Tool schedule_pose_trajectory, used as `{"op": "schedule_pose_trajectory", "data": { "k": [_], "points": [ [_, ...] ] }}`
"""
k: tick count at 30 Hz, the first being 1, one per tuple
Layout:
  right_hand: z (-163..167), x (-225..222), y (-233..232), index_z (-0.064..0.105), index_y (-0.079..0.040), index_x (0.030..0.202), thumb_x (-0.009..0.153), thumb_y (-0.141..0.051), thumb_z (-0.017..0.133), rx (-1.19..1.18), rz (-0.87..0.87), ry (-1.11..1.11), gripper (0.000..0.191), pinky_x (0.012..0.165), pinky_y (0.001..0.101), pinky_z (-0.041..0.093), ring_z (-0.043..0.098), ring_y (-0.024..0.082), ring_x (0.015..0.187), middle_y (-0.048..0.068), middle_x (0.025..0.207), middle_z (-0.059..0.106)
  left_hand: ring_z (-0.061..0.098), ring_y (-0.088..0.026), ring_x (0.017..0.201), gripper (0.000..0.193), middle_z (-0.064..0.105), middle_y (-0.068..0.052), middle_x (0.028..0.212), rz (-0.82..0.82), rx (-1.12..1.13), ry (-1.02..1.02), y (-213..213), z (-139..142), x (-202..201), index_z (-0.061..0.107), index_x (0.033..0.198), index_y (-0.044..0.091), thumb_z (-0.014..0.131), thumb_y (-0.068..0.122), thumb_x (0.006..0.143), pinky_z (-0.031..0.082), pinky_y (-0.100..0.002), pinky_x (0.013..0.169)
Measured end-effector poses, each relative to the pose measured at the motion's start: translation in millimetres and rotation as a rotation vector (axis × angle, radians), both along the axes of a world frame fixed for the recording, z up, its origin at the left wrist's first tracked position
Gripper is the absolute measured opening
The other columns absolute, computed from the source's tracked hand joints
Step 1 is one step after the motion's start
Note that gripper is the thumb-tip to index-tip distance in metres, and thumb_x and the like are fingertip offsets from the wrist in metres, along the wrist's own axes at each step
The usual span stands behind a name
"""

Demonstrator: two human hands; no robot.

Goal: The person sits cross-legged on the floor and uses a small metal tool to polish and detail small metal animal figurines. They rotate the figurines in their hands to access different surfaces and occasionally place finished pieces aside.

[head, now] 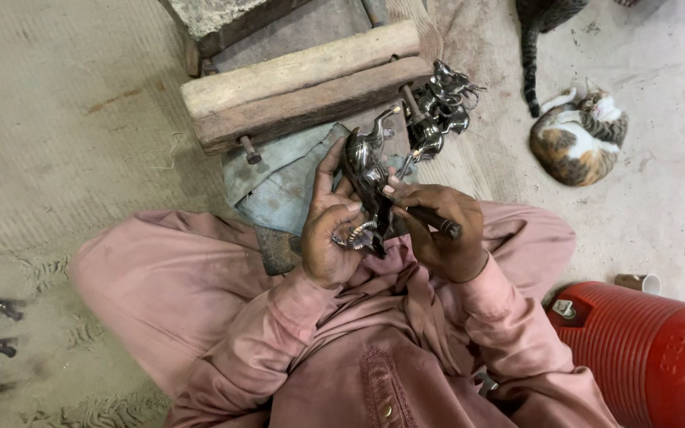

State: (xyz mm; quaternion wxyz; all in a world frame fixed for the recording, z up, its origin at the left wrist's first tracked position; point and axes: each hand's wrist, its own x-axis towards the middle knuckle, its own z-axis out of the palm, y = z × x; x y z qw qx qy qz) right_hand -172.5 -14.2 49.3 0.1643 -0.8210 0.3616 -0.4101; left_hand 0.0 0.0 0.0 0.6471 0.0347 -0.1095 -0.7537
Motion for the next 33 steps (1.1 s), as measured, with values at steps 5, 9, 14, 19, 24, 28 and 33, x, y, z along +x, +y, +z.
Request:
{"op": "schedule_pose_trajectory", "data": {
  "k": [5,9,14,19,24,28,33],
  "points": [
    [1,2,9,0.061,0.002,0.107,0.096,0.002,0.074,0.055,-0.048,-0.026,0.018,0.083,0.0321,0.063,0.078,0.026,0.099,0.017,0.105,0.074,0.055,-0.037,0.136,0.085,0.044,-0.029,0.155,0.014,-0.005,-0.019,0,-1,0,0.02,0.168,0.011,0.05,-0.003,0.09,0.052,-0.048,0.111],
    [3,4,17,0.062,0.003,0.105,0.094,0.002,0.076,0.077,-0.121,0.0,0.018,0.072,0.0277,0.062,0.079,0.022,0.088,0.015,0.099,0.075,0.051,-0.038,0.142,0.08,0.042,-0.027,0.155,0.032,0.001,-0.036,1,-1,-3,0.022,0.164,0.009,0.049,-0.002,0.089,0.051,-0.051,0.116],
    [57,54,-18,0.061,0.002,0.106,0.095,-0.001,0.077,0.109,-0.214,0.003,0.019,0.072,0.0269,0.062,0.079,0.02,0.088,0.014,0.1,0.076,0.05,-0.038,0.143,0.077,0.042,-0.028,0.156,0.034,-0.003,-0.036,-44,55,44,0.024,0.164,0.009,0.048,0.002,0.09,0.05,-0.052,0.116],
    [61,68,-21,0.063,0.001,0.106,0.096,-0.002,0.076,0.106,-0.333,-0.081,0.017,0.064,0.0244,0.054,0.072,0.015,0.075,0.011,0.095,0.073,0.048,-0.038,0.145,0.077,0.041,-0.026,0.156,0.036,-0.001,-0.003,-60,74,50,0.024,0.163,0.008,0.049,0.004,0.09,0.049,-0.053,0.117],
    [57,71,-15,0.064,0.001,0.109,0.097,-0.001,0.077,0.099,-0.394,-0.173,0.018,0.066,0.0244,0.049,0.065,0.013,0.077,0.01,0.097,0.069,0.047,-0.038,0.146,0.078,0.04,-0.026,0.158,0.024,-0.002,-0.019,-67,85,51,0.022,0.163,0.008,0.049,0.004,0.09,0.048,-0.053,0.117],
    [55,77,-21,0.062,0.004,0.11,0.096,0.004,0.074,0.142,-0.435,-0.304,0.019,0.072,0.0257,0.052,0.066,0.015,0.082,0.013,0.099,0.071,0.047,-0.038,0.146,0.077,0.04,-0.026,0.158,0.032,0.005,-0.016,-79,98,48,0.023,0.163,0.007,0.049,0.005,0.091,0.049,-0.054,0.115],
    [61,80,-28,0.057,0.006,0.114,0.098,0.008,0.069,0.109,-0.409,-0.369,0.02,0.086,0.0277,0.062,0.074,0.019,0.094,0.017,0.103,0.071,0.049,-0.037,0.144,0.076,0.039,-0.025,0.16,0.037,-0.018,-0.041,-91,111,45,0.024,0.164,0.007,0.048,0.003,0.092,0.052,-0.052,0.111]
  ]
}}
